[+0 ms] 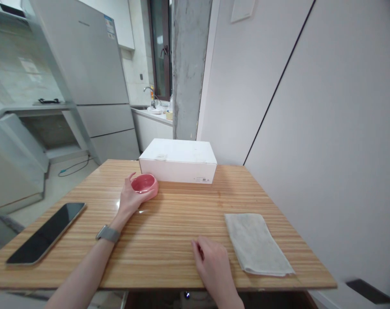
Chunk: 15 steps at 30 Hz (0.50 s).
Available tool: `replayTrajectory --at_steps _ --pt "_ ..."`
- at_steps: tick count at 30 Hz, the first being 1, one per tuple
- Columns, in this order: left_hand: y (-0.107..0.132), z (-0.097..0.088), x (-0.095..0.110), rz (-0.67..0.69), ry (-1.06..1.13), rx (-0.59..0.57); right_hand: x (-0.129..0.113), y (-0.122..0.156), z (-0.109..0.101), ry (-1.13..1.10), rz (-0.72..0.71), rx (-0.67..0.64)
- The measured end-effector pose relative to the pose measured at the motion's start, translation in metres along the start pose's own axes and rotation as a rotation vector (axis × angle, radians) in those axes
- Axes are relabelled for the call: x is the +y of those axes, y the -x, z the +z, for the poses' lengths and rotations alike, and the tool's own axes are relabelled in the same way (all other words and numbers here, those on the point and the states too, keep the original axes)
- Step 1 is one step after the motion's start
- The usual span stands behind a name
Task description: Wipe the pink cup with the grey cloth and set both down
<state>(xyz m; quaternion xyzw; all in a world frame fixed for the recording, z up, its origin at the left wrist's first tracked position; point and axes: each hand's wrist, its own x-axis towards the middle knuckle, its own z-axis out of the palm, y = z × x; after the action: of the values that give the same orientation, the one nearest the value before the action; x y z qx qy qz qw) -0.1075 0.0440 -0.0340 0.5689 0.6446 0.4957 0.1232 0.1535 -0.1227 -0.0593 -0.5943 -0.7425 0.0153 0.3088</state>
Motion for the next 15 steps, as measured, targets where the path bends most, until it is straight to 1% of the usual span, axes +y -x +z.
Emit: replayTrajectory --at_steps 3,5,7,9,10,12,14,15 --pt "-0.003 0.001 -0.004 -0.012 -0.018 0.005 0.005 0.012 -0.01 -0.013 -0.021 0.091" --pt "-0.005 0.002 -0.007 0.0 0.002 -0.003 0.013 0.022 -0.022 0.027 -0.039 0.152" --pt "-0.005 0.003 -0.01 0.018 0.027 -0.007 0.026 0.031 -0.035 0.115 -0.051 0.235" --pt "-0.005 0.002 -0.009 0.035 0.019 0.007 0.043 0.04 -0.046 0.254 -0.023 0.316" --pt "-0.003 0.001 -0.006 0.051 -0.004 0.027 0.052 0.044 -0.05 0.321 0.002 0.328" --pt "0.003 -0.002 0.006 0.111 -0.067 0.103 0.068 0.052 -0.054 0.403 0.034 0.3" --pt "0.015 -0.004 0.024 0.174 -0.098 0.182 0.08 0.058 -0.054 0.413 0.033 0.263" --pt "0.024 -0.004 0.034 0.192 -0.08 0.185 0.084 0.06 -0.053 0.41 0.03 0.251"
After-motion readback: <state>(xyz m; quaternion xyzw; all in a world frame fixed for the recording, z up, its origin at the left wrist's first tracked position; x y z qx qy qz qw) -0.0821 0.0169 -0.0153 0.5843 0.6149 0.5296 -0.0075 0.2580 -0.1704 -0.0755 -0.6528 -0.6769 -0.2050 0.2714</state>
